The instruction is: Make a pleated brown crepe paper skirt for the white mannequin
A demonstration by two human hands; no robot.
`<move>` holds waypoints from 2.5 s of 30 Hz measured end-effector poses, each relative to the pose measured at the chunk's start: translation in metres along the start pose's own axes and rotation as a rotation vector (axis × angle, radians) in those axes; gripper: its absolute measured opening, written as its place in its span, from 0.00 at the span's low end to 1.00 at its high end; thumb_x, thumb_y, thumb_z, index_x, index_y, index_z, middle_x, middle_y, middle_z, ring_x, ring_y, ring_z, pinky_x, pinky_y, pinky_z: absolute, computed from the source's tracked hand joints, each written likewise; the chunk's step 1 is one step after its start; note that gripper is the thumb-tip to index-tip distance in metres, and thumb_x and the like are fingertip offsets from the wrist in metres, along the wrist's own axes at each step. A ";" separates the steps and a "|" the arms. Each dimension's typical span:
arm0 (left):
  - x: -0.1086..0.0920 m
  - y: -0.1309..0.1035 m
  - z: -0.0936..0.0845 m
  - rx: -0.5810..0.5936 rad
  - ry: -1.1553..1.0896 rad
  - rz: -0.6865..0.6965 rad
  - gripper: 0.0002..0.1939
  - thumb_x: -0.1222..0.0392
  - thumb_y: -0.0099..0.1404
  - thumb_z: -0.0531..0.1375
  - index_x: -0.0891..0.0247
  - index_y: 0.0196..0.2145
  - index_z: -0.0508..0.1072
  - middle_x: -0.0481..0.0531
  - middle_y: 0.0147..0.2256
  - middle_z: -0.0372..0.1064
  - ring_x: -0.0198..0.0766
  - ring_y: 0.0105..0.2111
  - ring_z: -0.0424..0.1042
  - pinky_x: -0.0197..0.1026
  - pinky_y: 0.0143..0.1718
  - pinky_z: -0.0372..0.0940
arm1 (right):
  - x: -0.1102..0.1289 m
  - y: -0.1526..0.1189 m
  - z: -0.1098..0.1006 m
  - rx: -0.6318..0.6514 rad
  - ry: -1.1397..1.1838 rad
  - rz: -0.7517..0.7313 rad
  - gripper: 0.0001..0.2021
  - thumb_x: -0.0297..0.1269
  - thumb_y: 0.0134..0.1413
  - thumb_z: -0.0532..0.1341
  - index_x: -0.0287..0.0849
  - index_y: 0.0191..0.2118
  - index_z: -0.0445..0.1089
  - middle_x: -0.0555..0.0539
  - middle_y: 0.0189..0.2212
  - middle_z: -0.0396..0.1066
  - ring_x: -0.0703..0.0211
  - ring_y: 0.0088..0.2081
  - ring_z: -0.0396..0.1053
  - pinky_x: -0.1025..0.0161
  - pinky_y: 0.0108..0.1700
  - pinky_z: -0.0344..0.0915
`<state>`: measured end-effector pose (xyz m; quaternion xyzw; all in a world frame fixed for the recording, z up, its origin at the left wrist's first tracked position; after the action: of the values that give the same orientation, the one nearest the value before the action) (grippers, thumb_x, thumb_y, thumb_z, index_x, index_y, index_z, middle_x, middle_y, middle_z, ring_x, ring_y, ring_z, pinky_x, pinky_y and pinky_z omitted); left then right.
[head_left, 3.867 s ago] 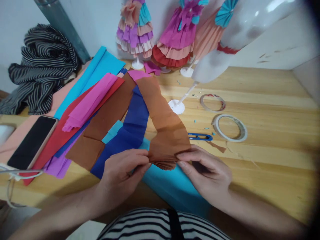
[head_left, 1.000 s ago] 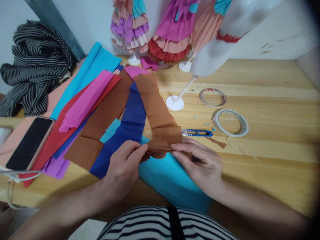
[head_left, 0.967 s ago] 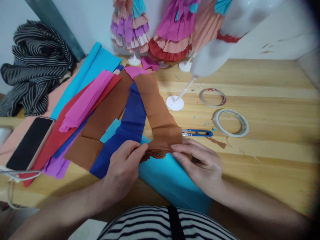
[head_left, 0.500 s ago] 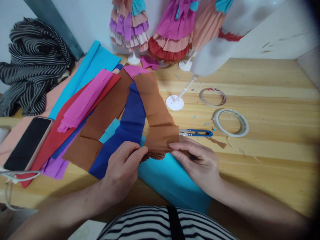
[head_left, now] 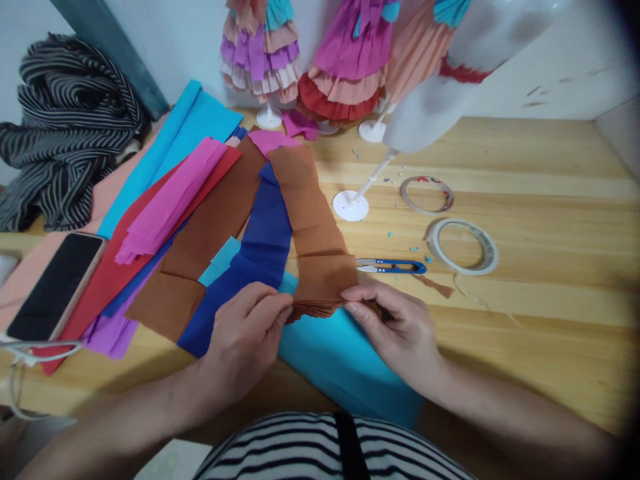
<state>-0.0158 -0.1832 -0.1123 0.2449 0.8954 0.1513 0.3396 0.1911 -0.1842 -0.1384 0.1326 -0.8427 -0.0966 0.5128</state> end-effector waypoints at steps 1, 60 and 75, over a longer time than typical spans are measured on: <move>0.000 0.000 -0.001 0.010 -0.031 -0.022 0.05 0.72 0.63 0.58 0.67 0.35 0.73 0.50 0.29 0.71 0.31 0.28 0.71 0.32 0.29 0.66 | -0.001 0.000 0.000 -0.021 0.021 0.031 0.04 0.27 0.55 0.63 0.44 0.34 0.72 0.52 0.27 0.75 0.64 0.27 0.72 0.69 0.29 0.69; -0.002 -0.001 0.002 -0.018 0.166 0.204 0.16 0.76 0.65 0.52 0.66 0.45 0.74 0.51 0.30 0.70 0.35 0.33 0.71 0.40 0.41 0.72 | 0.005 0.006 -0.002 -0.071 -0.017 -0.073 0.10 0.26 0.53 0.64 0.47 0.39 0.78 0.49 0.28 0.76 0.60 0.27 0.73 0.65 0.27 0.71; -0.003 -0.004 0.001 -0.095 0.130 0.170 0.16 0.80 0.60 0.55 0.68 0.42 0.73 0.53 0.32 0.70 0.38 0.36 0.69 0.43 0.43 0.71 | 0.009 0.002 -0.001 -0.071 -0.042 -0.161 0.14 0.24 0.53 0.64 0.48 0.43 0.76 0.50 0.27 0.73 0.62 0.26 0.71 0.66 0.26 0.68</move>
<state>-0.0147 -0.1881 -0.1128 0.2931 0.8835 0.2373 0.2779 0.1880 -0.1853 -0.1295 0.1795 -0.8359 -0.1698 0.4901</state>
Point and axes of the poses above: each hand's wrist, its own y-axis towards the middle knuckle, its own z-axis out of the palm, x = y × z, the point moved 2 cm from there along y, towards the middle knuckle
